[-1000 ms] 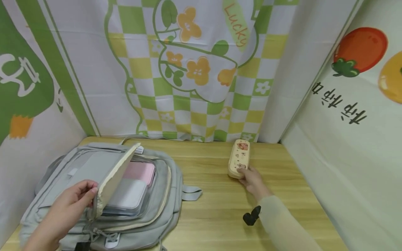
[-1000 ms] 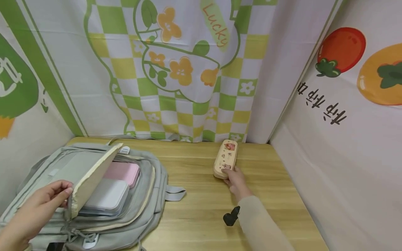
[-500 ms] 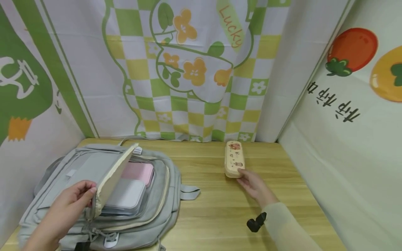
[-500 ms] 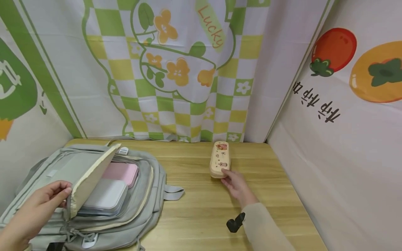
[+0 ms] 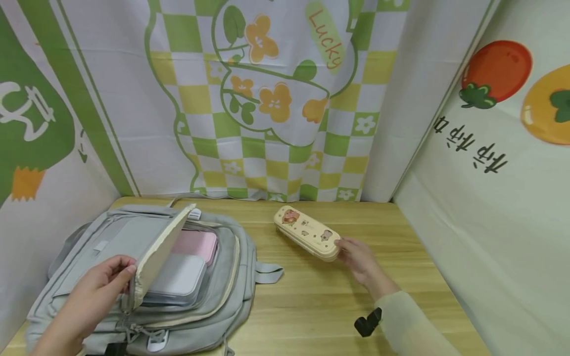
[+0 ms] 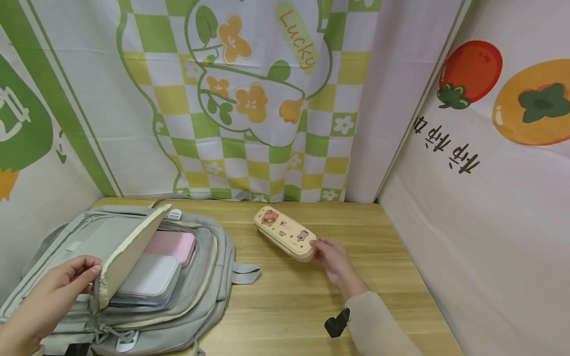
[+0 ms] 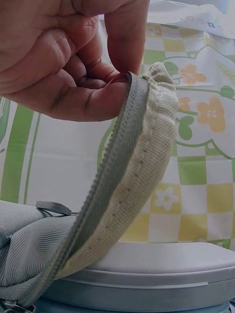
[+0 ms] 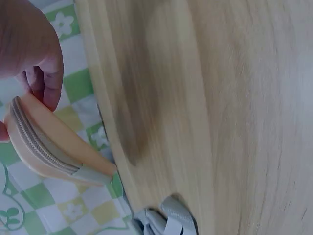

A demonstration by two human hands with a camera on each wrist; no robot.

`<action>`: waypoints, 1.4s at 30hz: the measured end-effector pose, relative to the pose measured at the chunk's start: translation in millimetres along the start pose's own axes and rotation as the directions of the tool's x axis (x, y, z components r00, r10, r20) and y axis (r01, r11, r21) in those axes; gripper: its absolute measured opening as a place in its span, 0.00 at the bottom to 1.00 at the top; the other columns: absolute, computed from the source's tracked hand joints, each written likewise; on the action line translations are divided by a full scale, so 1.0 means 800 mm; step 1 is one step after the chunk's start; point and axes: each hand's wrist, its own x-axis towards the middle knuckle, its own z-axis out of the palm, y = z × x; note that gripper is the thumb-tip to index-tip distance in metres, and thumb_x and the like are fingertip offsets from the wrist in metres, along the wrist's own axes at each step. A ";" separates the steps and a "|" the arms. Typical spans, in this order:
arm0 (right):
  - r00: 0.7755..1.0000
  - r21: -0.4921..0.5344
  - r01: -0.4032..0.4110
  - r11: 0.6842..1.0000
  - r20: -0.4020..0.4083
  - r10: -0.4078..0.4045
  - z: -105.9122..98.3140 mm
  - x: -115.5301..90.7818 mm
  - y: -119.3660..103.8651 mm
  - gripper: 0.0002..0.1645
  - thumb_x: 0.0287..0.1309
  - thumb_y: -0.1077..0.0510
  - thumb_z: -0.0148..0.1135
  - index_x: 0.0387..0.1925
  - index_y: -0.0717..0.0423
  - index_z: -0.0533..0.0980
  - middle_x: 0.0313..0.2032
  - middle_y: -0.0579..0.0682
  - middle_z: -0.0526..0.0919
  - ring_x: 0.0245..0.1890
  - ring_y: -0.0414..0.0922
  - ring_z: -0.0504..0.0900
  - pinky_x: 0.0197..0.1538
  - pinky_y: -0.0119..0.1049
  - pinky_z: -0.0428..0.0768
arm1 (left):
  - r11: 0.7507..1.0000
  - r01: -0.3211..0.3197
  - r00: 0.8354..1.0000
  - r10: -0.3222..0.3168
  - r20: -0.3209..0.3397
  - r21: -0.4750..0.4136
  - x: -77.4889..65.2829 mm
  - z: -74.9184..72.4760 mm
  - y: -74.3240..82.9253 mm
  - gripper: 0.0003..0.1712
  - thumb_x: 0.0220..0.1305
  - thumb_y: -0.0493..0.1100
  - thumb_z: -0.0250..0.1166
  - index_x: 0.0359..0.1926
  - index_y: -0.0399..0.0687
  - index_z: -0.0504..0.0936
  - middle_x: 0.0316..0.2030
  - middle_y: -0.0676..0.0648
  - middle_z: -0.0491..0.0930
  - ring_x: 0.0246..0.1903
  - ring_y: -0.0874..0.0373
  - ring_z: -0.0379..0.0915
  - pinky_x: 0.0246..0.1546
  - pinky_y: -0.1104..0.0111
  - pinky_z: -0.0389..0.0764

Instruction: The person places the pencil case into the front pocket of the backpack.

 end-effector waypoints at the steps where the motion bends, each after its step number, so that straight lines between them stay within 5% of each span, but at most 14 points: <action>1: 1.000 0.002 0.008 1.000 0.018 -0.008 0.004 -0.002 -0.004 0.30 0.72 0.65 0.56 0.67 0.81 0.62 0.54 0.58 0.79 0.42 0.37 0.81 0.50 0.28 0.80 | 1.000 0.005 1.000 -0.005 -0.001 0.002 0.000 0.000 0.000 0.19 0.85 0.42 0.43 0.56 0.28 0.70 0.41 0.45 0.76 0.35 0.58 0.69 0.33 0.66 0.76; 10: 0.975 0.020 0.018 1.000 0.221 -0.022 0.060 -0.010 -0.024 0.25 0.69 0.68 0.54 0.61 0.83 0.66 0.41 0.51 0.82 0.39 0.39 0.81 0.48 0.30 0.80 | 0.999 -0.003 0.997 0.006 -0.078 0.037 -0.002 0.001 -0.003 0.20 0.85 0.44 0.44 0.57 0.29 0.72 0.46 0.41 0.80 0.37 0.64 0.72 0.35 0.68 0.78; 19: 0.950 0.046 -0.025 0.999 0.312 0.009 0.116 0.006 -0.023 0.24 0.69 0.67 0.54 0.60 0.82 0.67 0.41 0.51 0.80 0.40 0.39 0.80 0.46 0.30 0.80 | 0.999 -0.011 0.989 0.018 -0.143 0.050 -0.006 0.001 -0.005 0.20 0.85 0.44 0.46 0.57 0.28 0.72 0.47 0.39 0.81 0.36 0.69 0.72 0.34 0.70 0.78; 28: 0.929 0.065 -0.047 0.997 0.369 0.020 0.155 0.023 -0.013 0.07 0.69 0.66 0.54 0.42 0.68 0.75 0.39 0.51 0.78 0.40 0.41 0.77 0.47 0.31 0.79 | 0.999 -0.021 0.988 0.026 -0.151 0.035 -0.009 0.002 -0.002 0.18 0.84 0.42 0.48 0.55 0.27 0.72 0.43 0.42 0.81 0.35 0.68 0.72 0.34 0.71 0.78; 36: 0.927 0.056 -0.100 0.993 0.369 0.072 0.183 0.036 -0.010 0.19 0.69 0.62 0.54 0.55 0.74 0.71 0.39 0.52 0.77 0.37 0.41 0.78 0.45 0.30 0.79 | 0.999 0.004 0.987 0.003 -0.163 0.039 -0.011 0.004 -0.005 0.19 0.84 0.43 0.48 0.56 0.28 0.72 0.45 0.40 0.81 0.35 0.69 0.72 0.34 0.71 0.79; 42: 0.917 0.076 -0.125 0.989 0.390 0.086 0.204 0.044 -0.013 0.19 0.68 0.62 0.55 0.54 0.73 0.71 0.37 0.52 0.78 0.37 0.42 0.77 0.44 0.31 0.79 | 0.997 -0.025 0.989 0.036 -0.143 0.073 -0.011 0.005 0.001 0.19 0.84 0.45 0.48 0.56 0.30 0.74 0.44 0.42 0.81 0.37 0.63 0.73 0.34 0.69 0.79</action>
